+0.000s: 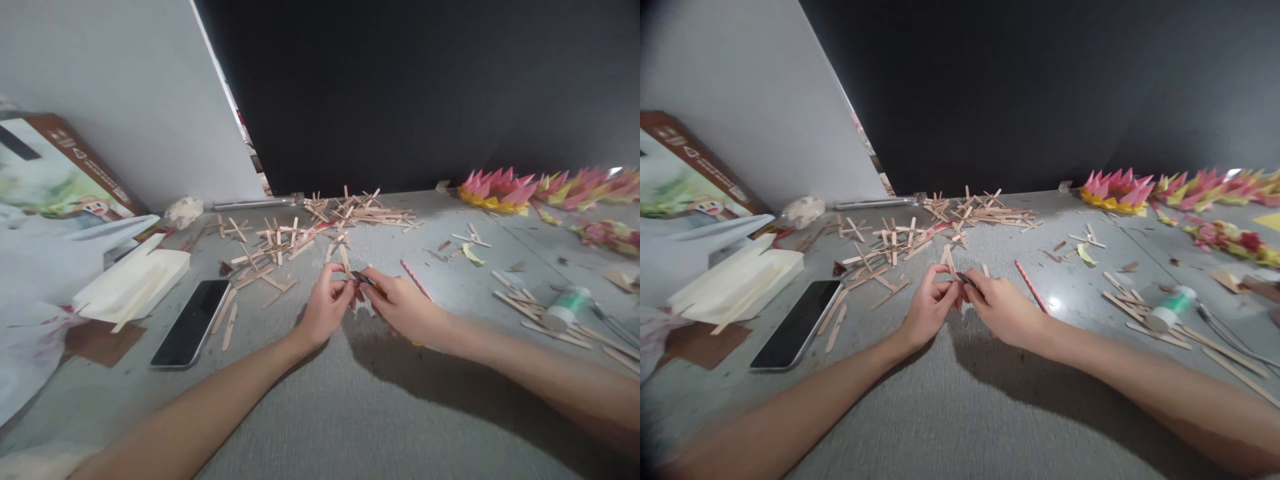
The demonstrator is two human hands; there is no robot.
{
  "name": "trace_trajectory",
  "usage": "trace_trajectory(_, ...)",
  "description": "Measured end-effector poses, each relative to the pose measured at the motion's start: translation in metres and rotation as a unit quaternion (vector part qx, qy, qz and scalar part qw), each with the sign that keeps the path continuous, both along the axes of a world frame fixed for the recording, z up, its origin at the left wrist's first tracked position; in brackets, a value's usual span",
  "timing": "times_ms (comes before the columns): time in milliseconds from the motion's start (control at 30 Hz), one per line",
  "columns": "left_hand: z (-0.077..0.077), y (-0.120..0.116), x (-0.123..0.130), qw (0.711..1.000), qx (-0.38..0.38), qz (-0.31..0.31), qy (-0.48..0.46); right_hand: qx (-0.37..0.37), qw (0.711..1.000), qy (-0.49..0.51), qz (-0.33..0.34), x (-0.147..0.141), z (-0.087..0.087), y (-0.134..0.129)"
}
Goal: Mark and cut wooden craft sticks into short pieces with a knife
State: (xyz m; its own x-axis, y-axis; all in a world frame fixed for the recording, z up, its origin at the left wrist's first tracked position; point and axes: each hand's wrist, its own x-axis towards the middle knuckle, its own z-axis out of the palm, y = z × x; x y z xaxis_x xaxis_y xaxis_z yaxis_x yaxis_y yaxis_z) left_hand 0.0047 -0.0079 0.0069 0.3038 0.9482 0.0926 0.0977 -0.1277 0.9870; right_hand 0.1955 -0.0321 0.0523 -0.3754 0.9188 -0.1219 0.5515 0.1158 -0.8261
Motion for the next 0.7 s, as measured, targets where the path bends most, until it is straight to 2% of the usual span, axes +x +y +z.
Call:
trace_trajectory(267, -0.0003, -0.0018, 0.0006, 1.0, 0.006, -0.003, 0.01, 0.018, 1.0, -0.006, 0.003, -0.0013, 0.0053, 0.0)
trace_trajectory(500, -0.0012, -0.0025, -0.0004, 0.999, 0.028, 0.001, 0.043, -0.015, 1.0, -0.01, -0.015, -0.0008, 0.0027, -0.0012)
trace_trajectory(700, -0.0086, -0.0018, -0.0023, 0.994, 0.06, 0.008, 0.094, -0.05, 0.999, 0.002, -0.022, -0.001, 0.0012, -0.0009)
